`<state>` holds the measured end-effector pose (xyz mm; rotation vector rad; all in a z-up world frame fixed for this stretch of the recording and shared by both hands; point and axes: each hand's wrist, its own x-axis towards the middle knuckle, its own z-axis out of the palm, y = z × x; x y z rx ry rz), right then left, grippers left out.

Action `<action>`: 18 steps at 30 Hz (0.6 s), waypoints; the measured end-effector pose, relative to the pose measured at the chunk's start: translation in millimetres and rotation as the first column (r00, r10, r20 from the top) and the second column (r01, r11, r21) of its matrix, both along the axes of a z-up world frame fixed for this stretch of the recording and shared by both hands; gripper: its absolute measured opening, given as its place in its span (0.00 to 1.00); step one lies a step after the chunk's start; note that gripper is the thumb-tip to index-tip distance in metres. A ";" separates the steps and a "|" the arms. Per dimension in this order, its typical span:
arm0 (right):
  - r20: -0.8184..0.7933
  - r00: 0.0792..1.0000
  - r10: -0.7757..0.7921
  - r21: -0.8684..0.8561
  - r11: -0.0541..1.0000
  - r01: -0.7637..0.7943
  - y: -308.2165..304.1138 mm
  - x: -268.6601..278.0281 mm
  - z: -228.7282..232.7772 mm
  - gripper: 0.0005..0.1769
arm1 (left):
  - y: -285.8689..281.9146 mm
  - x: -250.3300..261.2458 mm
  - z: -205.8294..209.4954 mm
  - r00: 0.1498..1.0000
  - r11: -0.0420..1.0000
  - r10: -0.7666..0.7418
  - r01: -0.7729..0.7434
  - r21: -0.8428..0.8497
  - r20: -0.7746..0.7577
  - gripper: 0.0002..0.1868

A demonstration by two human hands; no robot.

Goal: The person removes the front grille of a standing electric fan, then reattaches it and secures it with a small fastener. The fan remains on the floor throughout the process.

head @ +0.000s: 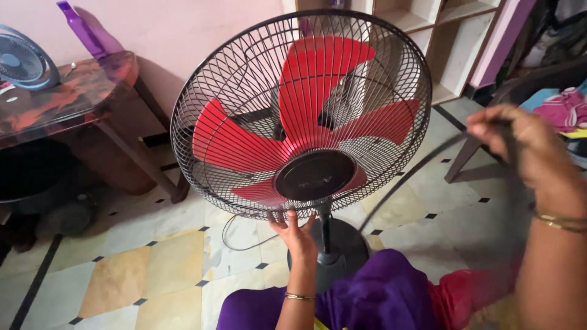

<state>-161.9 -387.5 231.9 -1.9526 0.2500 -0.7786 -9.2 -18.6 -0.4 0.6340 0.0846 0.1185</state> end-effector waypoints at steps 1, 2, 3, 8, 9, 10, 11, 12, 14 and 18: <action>0.031 0.999 -0.010 0.054 0.998 0.008 5.7 0.3 18.1 0.08 | -0.3 -1.1 0.1 1.000 1.000 -0.002 0.002 0.003 -0.004 0.59; 0.149 0.989 0.020 -0.080 0.997 -0.008 13.1 3.5 35.4 0.04 | -0.9 -2.1 0.4 1.000 1.000 -0.003 0.003 0.005 -0.009 0.59; 0.258 0.964 0.068 -0.213 0.977 -0.012 21.2 5.5 52.1 0.05 | -1.0 -3.1 0.8 1.000 1.000 -0.003 0.003 0.009 -0.014 0.59; 0.422 0.900 -0.107 -0.692 0.603 0.396 69.5 12.4 118.5 0.08 | -1.5 -7.0 6.1 0.999 1.000 0.008 -0.008 0.010 -0.031 0.60; 0.465 0.881 -0.086 -0.736 0.516 0.438 77.7 19.1 129.4 0.08 | -2.7 -7.7 6.6 0.999 1.000 0.011 -0.010 0.005 -0.033 0.60; 0.504 0.862 -0.060 -0.768 0.424 0.479 85.7 24.8 138.2 0.08 | -3.7 -8.8 6.9 0.999 1.000 0.011 -0.011 0.005 -0.032 0.60; 0.509 0.859 0.045 -0.783 0.438 0.441 94.8 30.8 143.3 0.10 | -4.5 -8.9 7.2 0.999 1.000 0.013 -0.013 0.003 -0.029 0.60; 0.511 0.847 0.149 -0.799 0.446 0.403 104.1 37.4 145.8 0.11 | -5.2 -9.1 7.4 1.000 1.000 0.015 -0.014 0.002 -0.026 0.59; 0.526 0.810 0.258 -0.814 0.431 0.391 117.1 52.7 151.8 0.10 | -4.9 -9.1 7.7 1.000 1.000 0.021 -0.021 0.010 -0.022 0.60; 0.586 0.734 0.343 -0.799 0.395 0.453 124.5 101.8 165.1 0.09 | -5.0 -7.0 5.4 0.999 1.000 0.024 -0.023 0.019 -0.049 0.61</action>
